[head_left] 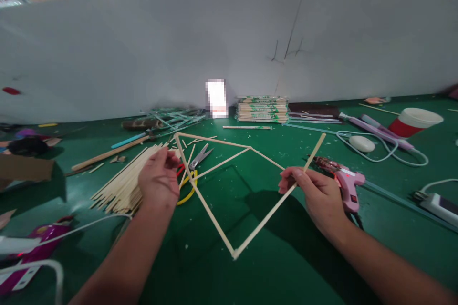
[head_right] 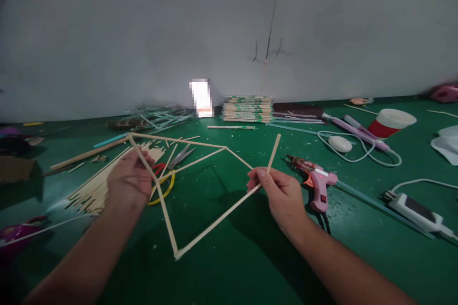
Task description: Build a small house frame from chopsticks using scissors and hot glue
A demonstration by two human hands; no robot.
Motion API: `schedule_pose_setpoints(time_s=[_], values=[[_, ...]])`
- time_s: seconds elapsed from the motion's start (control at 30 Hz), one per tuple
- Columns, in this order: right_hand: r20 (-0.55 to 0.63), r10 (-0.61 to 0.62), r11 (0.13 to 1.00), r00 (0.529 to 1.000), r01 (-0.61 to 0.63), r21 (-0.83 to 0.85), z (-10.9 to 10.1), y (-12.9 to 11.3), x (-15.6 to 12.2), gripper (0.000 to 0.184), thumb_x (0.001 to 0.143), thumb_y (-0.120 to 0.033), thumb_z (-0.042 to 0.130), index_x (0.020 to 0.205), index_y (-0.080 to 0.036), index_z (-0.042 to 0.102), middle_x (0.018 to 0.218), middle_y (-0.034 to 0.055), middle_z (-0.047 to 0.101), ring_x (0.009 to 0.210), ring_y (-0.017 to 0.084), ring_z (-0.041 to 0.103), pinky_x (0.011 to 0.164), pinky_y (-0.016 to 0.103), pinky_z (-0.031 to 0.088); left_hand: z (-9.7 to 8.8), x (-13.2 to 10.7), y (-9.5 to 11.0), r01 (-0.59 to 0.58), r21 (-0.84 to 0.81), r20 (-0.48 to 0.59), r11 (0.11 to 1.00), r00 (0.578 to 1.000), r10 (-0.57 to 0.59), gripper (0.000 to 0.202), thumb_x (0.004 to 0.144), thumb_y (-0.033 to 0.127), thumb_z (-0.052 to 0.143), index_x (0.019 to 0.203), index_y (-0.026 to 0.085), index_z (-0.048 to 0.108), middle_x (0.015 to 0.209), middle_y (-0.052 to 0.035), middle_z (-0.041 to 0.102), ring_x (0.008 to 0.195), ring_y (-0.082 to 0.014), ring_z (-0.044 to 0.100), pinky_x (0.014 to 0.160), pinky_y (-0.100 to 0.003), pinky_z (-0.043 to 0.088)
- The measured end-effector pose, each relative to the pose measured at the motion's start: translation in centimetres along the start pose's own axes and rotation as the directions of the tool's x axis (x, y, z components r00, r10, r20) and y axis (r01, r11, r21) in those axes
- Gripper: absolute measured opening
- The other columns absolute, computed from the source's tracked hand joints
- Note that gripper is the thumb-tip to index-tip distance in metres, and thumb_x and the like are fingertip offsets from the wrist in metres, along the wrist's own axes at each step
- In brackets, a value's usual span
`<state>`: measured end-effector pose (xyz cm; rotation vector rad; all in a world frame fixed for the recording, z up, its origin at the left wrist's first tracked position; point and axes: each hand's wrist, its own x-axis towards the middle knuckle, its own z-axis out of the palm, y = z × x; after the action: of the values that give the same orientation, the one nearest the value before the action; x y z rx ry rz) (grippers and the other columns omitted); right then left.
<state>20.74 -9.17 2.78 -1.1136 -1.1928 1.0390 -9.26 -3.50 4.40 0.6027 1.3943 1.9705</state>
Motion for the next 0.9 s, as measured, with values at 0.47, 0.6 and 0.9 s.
schedule_pose_setpoints(time_s=[0.47,0.6,0.9], values=[[0.011,-0.005,0.996,1.000,0.004,0.086,0.2,0.0,0.0,0.024,0.088,-0.034,0.054,0.075,-0.017,0.067,0.062,0.0008,0.066,0.056,0.013,0.062,0.057,0.026,0.048,-6.1,6.3,5.3,-0.138,-0.043,-0.359,0.990,0.926,0.114,0.018,0.088,0.025,0.046,0.069,0.025,0.050,0.106,0.0080,0.067,0.125,-0.0138,0.046,0.079,-0.032,0.053],[0.022,-0.003,0.996,1.000,0.002,0.088,0.2,0.1,0.1,0.024,0.088,-0.033,0.055,0.074,-0.017,0.066,0.062,0.0008,0.066,0.055,0.013,0.062,0.057,0.025,0.048,-3.7,3.6,4.5,-0.105,-0.049,-0.087,0.993,0.991,0.101,0.017,0.091,0.026,0.045,0.078,0.026,0.056,0.100,0.0089,0.068,0.116,-0.0105,0.054,0.081,-0.029,0.050],[0.102,-0.008,0.992,0.995,-0.004,0.123,0.4,0.0,0.1,0.026,0.087,-0.033,0.055,0.072,-0.017,0.068,0.059,0.0010,0.065,0.052,0.012,0.062,0.053,0.024,0.048,2.3,-4.7,-0.5,0.208,0.459,0.660,0.864,0.570,-0.489,0.034,0.080,0.038,0.061,0.103,0.014,0.063,0.107,-0.0125,0.067,0.085,-0.0200,0.066,0.064,-0.025,0.052]])
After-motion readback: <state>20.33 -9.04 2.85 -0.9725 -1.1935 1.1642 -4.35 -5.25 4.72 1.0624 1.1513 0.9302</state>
